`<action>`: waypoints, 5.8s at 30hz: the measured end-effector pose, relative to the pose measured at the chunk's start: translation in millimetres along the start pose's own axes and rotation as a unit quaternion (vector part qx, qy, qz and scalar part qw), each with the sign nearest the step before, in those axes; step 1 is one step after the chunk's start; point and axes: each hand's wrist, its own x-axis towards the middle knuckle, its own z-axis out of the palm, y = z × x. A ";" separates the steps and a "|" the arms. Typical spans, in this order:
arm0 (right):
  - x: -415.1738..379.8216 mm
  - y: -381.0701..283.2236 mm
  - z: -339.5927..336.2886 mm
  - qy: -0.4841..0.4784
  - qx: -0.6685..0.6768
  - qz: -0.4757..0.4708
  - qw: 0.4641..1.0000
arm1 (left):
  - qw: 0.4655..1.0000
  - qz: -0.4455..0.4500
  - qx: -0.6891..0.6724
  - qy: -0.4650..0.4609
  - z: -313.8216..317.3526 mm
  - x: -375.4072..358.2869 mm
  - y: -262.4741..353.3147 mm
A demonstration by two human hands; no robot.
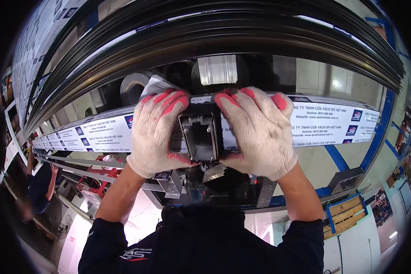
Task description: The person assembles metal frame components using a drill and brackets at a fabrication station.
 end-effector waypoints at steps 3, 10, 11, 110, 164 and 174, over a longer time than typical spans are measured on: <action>0.4 0.2 -0.2 -0.014 -0.006 0.013 1.000 | 1.000 -0.007 -0.013 0.001 1.9 0.9 -2.5; 1.0 0.8 2.5 -0.006 -0.006 0.017 1.000 | 1.000 -0.015 -0.024 0.006 1.7 4.4 -2.8; 1.2 1.4 1.9 -0.006 -0.005 0.015 1.000 | 1.000 -0.015 -0.023 0.005 1.4 4.8 -2.5; 3.2 12.7 9.7 0.012 0.060 -0.048 0.997 | 0.997 -0.004 -0.073 0.037 4.7 -3.6 -7.2; 3.3 -60.0 -54.3 0.030 0.225 -0.061 0.972 | 0.961 -0.098 -0.012 -0.258 -52.9 33.7 0.3; -56.8 57.4 -57.9 0.104 0.259 0.118 0.953 | 0.855 -0.212 -0.001 -0.473 -45.5 75.5 -58.4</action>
